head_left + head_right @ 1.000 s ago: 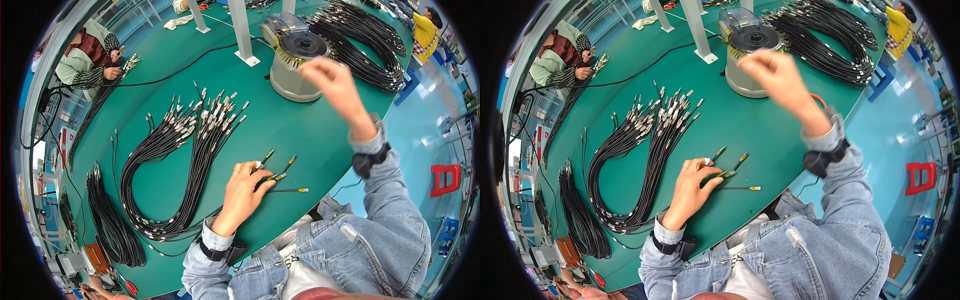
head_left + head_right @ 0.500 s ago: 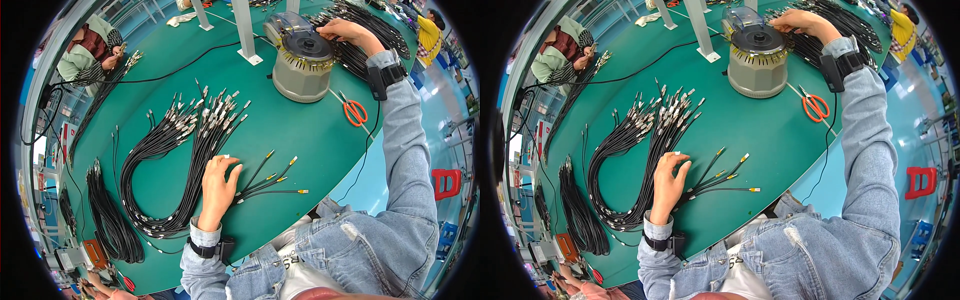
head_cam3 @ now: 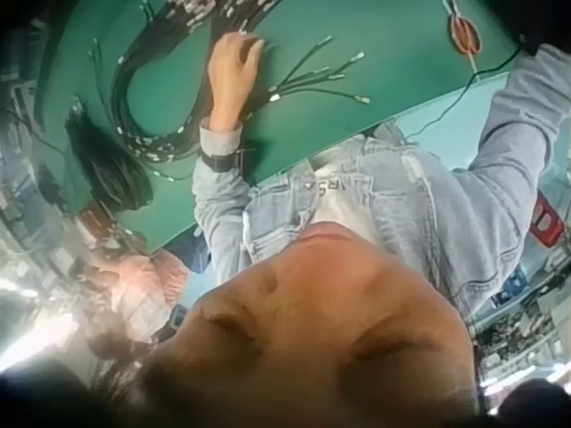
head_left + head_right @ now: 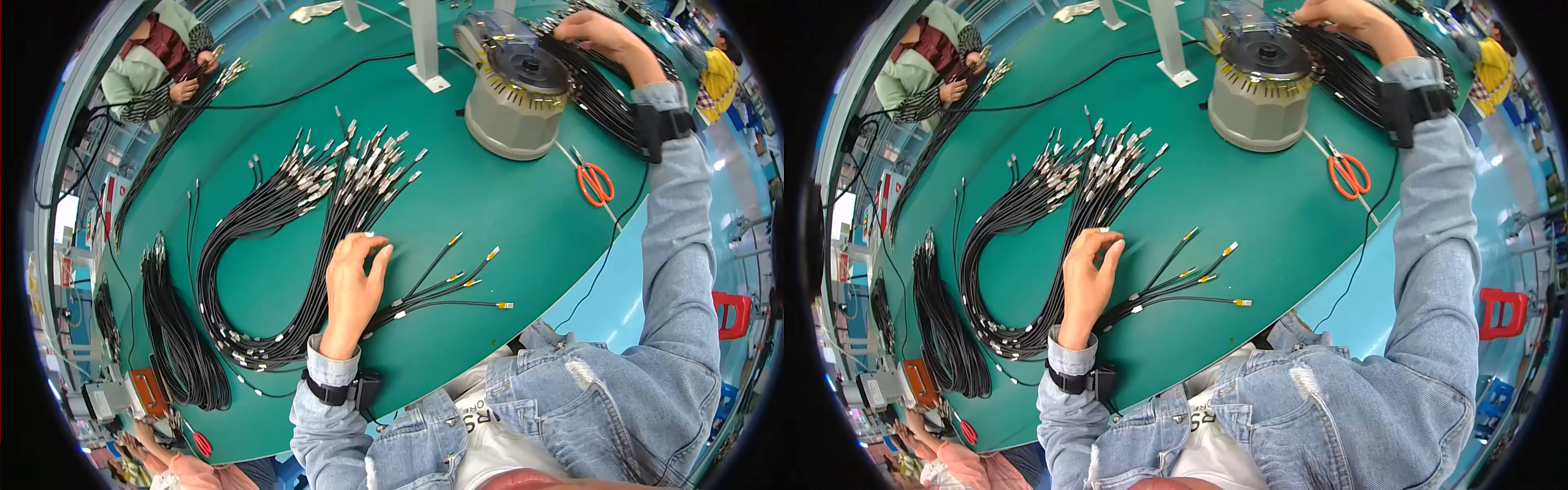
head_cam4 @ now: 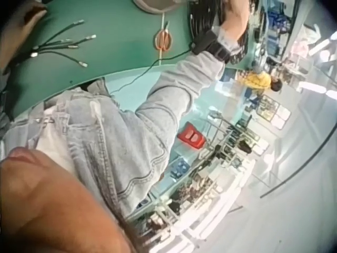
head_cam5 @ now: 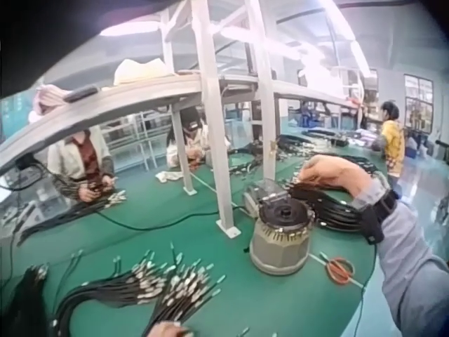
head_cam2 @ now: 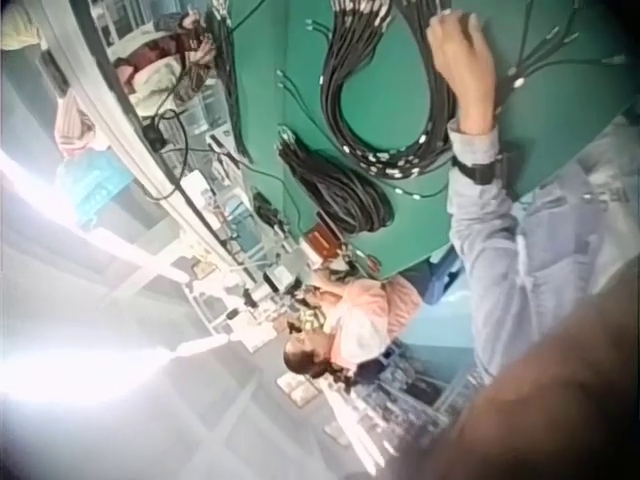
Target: The person gathers a bundle of cables, spreads them across the table, and picks up a single cable. They take a small component from a dispenser and attach it to the cable end by hand, repeating this for several cables.
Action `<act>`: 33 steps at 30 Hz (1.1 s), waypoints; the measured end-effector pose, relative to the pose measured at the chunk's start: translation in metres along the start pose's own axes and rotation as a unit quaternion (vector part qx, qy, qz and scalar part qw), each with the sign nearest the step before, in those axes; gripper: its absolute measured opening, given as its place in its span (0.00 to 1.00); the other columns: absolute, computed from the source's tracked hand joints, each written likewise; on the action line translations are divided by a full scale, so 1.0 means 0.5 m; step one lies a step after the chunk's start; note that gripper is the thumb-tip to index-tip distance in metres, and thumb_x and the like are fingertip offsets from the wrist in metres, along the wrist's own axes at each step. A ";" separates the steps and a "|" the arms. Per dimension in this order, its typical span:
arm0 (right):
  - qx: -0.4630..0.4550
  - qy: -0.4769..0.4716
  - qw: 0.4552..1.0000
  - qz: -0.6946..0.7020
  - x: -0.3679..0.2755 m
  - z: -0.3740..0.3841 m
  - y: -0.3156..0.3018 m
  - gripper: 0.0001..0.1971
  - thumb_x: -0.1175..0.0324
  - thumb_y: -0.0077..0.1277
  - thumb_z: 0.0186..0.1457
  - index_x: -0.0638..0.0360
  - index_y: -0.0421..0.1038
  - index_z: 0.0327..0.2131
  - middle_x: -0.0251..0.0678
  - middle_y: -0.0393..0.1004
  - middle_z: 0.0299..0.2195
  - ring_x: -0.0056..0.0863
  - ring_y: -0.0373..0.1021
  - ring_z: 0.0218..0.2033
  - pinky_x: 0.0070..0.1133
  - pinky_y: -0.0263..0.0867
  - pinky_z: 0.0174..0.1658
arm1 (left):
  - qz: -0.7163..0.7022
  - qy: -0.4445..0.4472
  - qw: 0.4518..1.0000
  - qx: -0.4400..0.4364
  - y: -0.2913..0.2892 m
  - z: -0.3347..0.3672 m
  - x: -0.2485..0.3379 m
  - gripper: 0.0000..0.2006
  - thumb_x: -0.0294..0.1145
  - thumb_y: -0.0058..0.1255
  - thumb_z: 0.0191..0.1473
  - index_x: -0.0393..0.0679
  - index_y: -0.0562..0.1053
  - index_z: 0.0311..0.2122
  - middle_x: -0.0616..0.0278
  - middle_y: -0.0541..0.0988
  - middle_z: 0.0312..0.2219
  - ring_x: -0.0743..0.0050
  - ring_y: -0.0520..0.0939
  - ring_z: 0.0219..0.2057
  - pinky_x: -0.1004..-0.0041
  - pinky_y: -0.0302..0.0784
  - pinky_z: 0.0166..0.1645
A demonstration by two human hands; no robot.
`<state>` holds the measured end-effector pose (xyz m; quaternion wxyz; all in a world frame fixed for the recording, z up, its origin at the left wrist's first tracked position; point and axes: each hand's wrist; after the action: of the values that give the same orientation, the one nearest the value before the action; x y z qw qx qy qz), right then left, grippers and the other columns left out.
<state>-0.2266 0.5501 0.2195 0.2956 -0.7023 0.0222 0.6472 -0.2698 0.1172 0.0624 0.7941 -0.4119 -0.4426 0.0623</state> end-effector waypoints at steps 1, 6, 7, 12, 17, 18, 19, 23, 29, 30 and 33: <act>0.008 -0.008 1.000 0.024 -0.012 -0.013 -0.024 0.08 0.66 0.48 0.52 0.59 0.72 0.26 0.28 0.72 0.24 0.15 0.66 0.24 0.13 0.60 0.27 | 0.017 0.019 1.000 0.015 0.000 0.005 -0.001 0.07 0.28 0.54 0.44 0.39 0.72 0.31 0.56 0.72 0.29 0.60 0.73 0.31 0.68 0.69 0.34; -0.041 -0.052 0.992 0.104 -0.017 -0.044 0.086 0.08 0.66 0.47 0.54 0.61 0.70 0.27 0.28 0.70 0.25 0.14 0.65 0.26 0.13 0.60 0.30 | 0.185 0.067 0.978 0.066 0.000 0.025 -0.013 0.10 0.27 0.54 0.44 0.40 0.72 0.34 0.57 0.72 0.31 0.59 0.73 0.33 0.70 0.70 0.35; -0.062 -0.067 0.989 0.116 -0.013 -0.056 0.109 0.09 0.65 0.47 0.54 0.60 0.70 0.28 0.27 0.70 0.26 0.14 0.64 0.27 0.13 0.59 0.31 | 0.199 0.060 0.976 0.062 0.001 0.028 -0.017 0.10 0.26 0.54 0.43 0.40 0.71 0.35 0.57 0.71 0.31 0.59 0.72 0.33 0.69 0.69 0.35; -0.131 -0.117 0.972 0.157 0.016 -0.132 0.222 0.11 0.62 0.46 0.55 0.60 0.68 0.32 0.26 0.67 0.30 0.13 0.61 0.32 0.14 0.56 0.38 | 0.258 0.039 0.964 0.046 0.003 0.026 -0.043 0.12 0.25 0.55 0.42 0.39 0.68 0.35 0.56 0.69 0.28 0.58 0.72 0.33 0.67 0.70 0.33; -0.212 -0.054 0.946 0.239 0.055 -0.190 0.330 0.09 0.64 0.47 0.54 0.61 0.68 0.29 0.29 0.68 0.31 0.16 0.61 0.33 0.16 0.56 0.40 | 0.266 0.043 0.962 0.054 -0.002 0.020 -0.053 0.11 0.25 0.54 0.42 0.40 0.67 0.32 0.56 0.68 0.26 0.59 0.72 0.30 0.67 0.71 0.31; -0.215 -0.054 0.945 0.242 0.061 -0.197 0.350 0.09 0.64 0.47 0.54 0.61 0.68 0.29 0.29 0.68 0.31 0.16 0.61 0.33 0.16 0.56 0.40 | 0.269 0.041 0.961 0.053 -0.004 0.019 -0.054 0.11 0.25 0.54 0.42 0.40 0.67 0.32 0.56 0.68 0.26 0.59 0.72 0.30 0.67 0.71 0.31; -0.223 -0.027 0.937 0.267 0.066 -0.204 0.369 0.09 0.64 0.48 0.54 0.60 0.68 0.29 0.29 0.68 0.31 0.16 0.61 0.33 0.17 0.56 0.40 | 0.265 0.047 0.961 0.068 -0.007 0.017 -0.055 0.10 0.25 0.54 0.42 0.39 0.68 0.32 0.56 0.69 0.26 0.59 0.73 0.29 0.67 0.71 0.31; -0.247 0.025 0.917 0.314 0.082 -0.219 0.405 0.09 0.64 0.49 0.53 0.60 0.68 0.28 0.29 0.68 0.31 0.17 0.61 0.33 0.17 0.56 0.40 | 0.215 0.033 0.972 0.089 -0.014 0.016 -0.051 0.09 0.25 0.54 0.42 0.38 0.69 0.31 0.57 0.69 0.23 0.60 0.73 0.27 0.67 0.70 0.30; -0.259 0.035 0.902 0.345 0.088 -0.215 0.425 0.09 0.64 0.49 0.53 0.59 0.68 0.28 0.29 0.68 0.30 0.17 0.61 0.33 0.17 0.56 0.40 | 0.128 -0.028 0.987 0.090 -0.030 0.033 -0.052 0.06 0.25 0.56 0.42 0.37 0.72 0.28 0.62 0.70 0.17 0.73 0.69 0.19 0.72 0.65 0.25; -0.257 0.036 0.899 0.352 0.089 -0.214 0.425 0.09 0.64 0.49 0.53 0.59 0.68 0.28 0.29 0.68 0.30 0.17 0.61 0.32 0.17 0.56 0.40 | 0.128 -0.028 0.987 0.090 -0.034 0.039 -0.051 0.06 0.25 0.56 0.42 0.37 0.72 0.28 0.62 0.70 0.17 0.73 0.69 0.19 0.72 0.65 0.25; -0.251 0.038 0.895 0.368 0.095 -0.209 0.425 0.09 0.64 0.49 0.53 0.59 0.68 0.28 0.29 0.68 0.30 0.17 0.61 0.32 0.17 0.57 0.40 | -0.032 -0.187 0.982 0.024 -0.051 0.058 -0.043 0.05 0.25 0.54 0.44 0.37 0.73 0.28 0.65 0.72 0.19 0.82 0.69 0.20 0.77 0.64 0.24</act>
<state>-0.2131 0.3452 0.0926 -0.1508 -0.7189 0.1266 0.6666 -0.3116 0.1080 0.0741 0.7086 -0.3596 -0.5946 0.1228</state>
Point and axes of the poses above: each hand's wrist, its own z-axis towards the middle knuckle, its own y-axis out of the palm, x = y × z
